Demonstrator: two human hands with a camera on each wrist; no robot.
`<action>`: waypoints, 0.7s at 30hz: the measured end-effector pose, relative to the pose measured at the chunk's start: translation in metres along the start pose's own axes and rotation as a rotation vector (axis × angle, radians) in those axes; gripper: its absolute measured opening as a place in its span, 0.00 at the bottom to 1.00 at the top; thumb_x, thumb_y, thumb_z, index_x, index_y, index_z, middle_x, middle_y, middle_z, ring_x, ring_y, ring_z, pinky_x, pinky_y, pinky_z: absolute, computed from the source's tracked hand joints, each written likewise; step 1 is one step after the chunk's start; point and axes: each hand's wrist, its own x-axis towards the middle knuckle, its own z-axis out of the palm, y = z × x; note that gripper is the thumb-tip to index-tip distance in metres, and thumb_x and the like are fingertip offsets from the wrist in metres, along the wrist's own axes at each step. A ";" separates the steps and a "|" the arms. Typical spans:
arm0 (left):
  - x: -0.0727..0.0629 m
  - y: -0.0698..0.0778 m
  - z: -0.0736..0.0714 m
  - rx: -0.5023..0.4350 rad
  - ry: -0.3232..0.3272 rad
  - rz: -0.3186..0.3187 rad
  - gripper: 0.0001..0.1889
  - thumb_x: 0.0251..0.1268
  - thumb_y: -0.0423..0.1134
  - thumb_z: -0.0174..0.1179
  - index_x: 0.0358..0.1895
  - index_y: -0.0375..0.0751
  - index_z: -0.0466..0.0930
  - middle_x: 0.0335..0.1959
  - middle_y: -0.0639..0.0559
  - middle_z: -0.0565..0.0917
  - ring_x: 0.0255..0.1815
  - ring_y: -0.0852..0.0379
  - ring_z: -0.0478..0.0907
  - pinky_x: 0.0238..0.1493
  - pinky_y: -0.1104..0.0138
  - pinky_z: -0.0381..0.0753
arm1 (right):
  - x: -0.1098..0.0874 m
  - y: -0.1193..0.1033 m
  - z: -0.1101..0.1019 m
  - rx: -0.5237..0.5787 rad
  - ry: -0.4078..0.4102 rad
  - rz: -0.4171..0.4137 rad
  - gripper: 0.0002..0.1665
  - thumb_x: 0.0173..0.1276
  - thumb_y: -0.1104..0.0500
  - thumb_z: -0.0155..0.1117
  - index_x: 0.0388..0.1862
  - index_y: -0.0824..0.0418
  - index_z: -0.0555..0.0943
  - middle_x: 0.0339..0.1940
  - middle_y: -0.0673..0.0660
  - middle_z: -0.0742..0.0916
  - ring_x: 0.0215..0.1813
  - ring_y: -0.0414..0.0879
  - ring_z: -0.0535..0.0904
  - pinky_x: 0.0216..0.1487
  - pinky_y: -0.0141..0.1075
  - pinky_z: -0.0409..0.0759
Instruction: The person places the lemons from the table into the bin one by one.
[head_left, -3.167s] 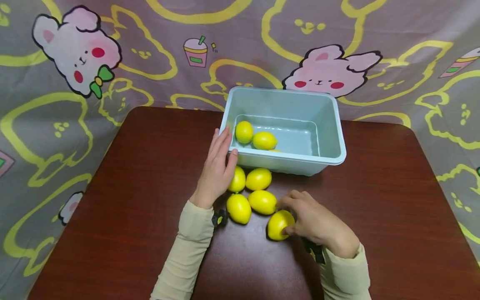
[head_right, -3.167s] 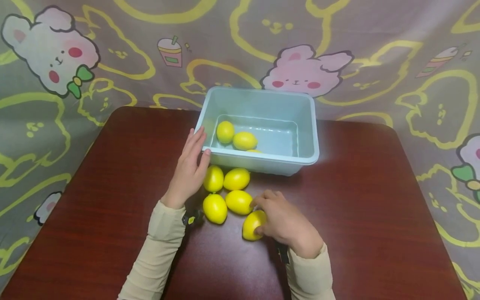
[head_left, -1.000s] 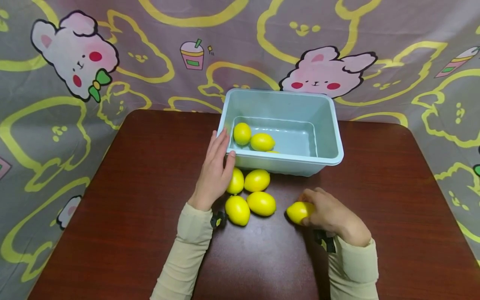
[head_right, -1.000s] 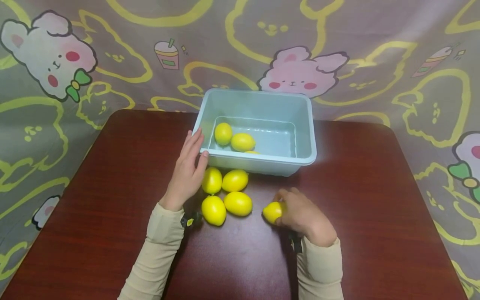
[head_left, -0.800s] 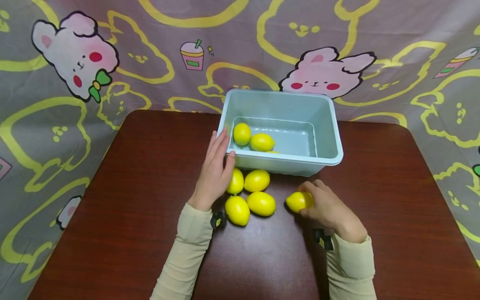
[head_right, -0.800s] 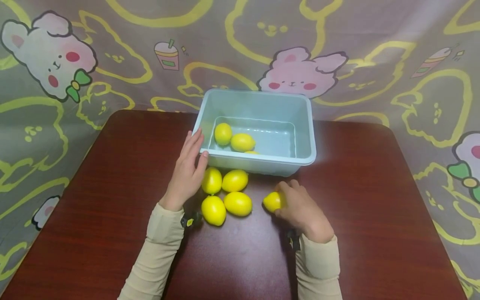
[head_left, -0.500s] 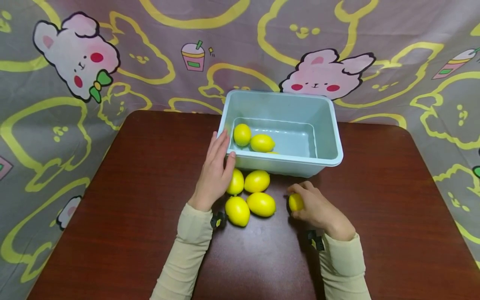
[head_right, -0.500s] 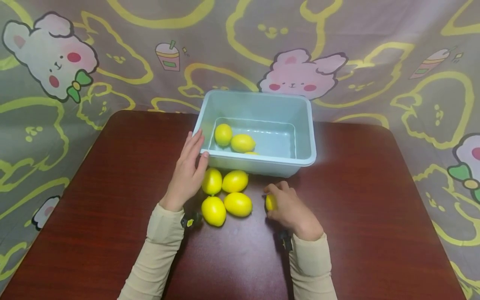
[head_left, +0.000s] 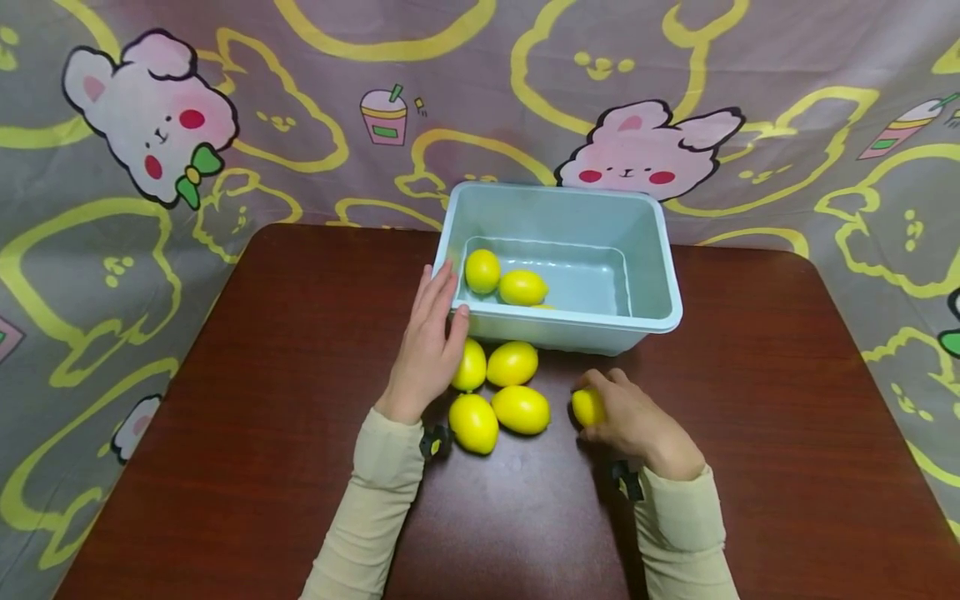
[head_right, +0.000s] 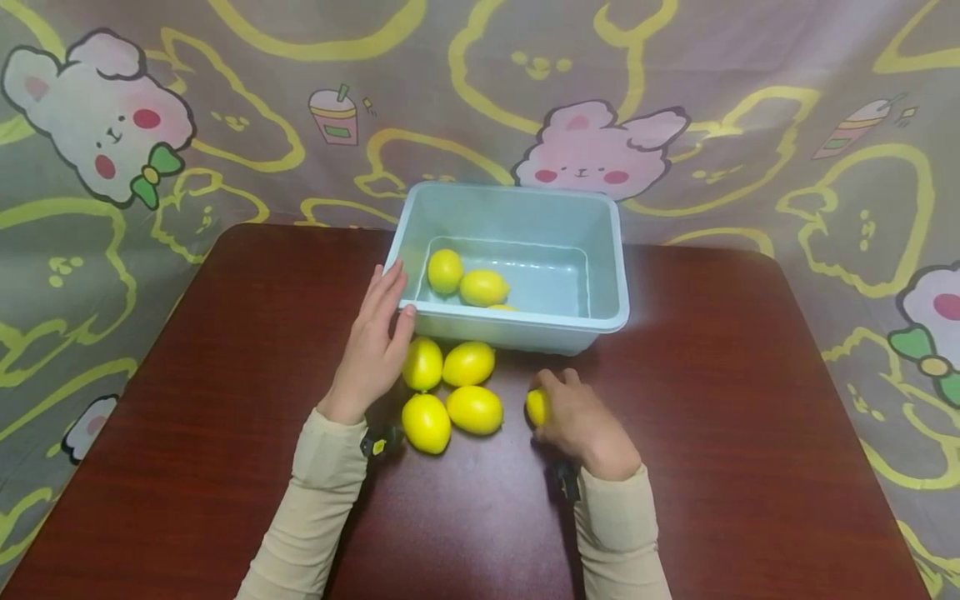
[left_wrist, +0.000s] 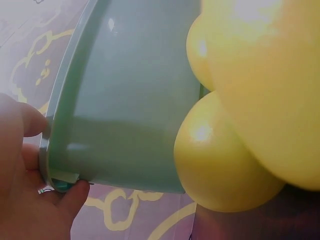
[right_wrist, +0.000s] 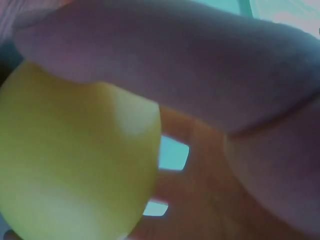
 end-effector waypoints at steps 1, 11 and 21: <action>0.000 0.000 0.000 0.000 0.000 0.000 0.26 0.76 0.41 0.45 0.72 0.33 0.60 0.77 0.46 0.58 0.80 0.52 0.44 0.78 0.55 0.51 | 0.001 0.000 0.000 0.002 0.000 -0.015 0.34 0.46 0.62 0.78 0.54 0.60 0.75 0.45 0.64 0.76 0.39 0.54 0.75 0.42 0.47 0.77; 0.000 0.000 -0.001 -0.010 0.006 0.014 0.26 0.76 0.40 0.45 0.71 0.30 0.61 0.77 0.45 0.58 0.80 0.51 0.44 0.78 0.54 0.51 | 0.003 -0.002 0.002 -0.015 -0.011 -0.024 0.32 0.47 0.63 0.77 0.53 0.59 0.76 0.42 0.62 0.76 0.38 0.54 0.74 0.41 0.45 0.76; 0.000 0.001 0.000 -0.010 0.008 0.014 0.26 0.76 0.41 0.46 0.71 0.30 0.61 0.77 0.46 0.58 0.80 0.52 0.44 0.78 0.54 0.51 | 0.002 -0.002 0.002 -0.047 0.009 -0.071 0.31 0.49 0.64 0.75 0.54 0.58 0.78 0.43 0.62 0.76 0.39 0.54 0.74 0.42 0.45 0.76</action>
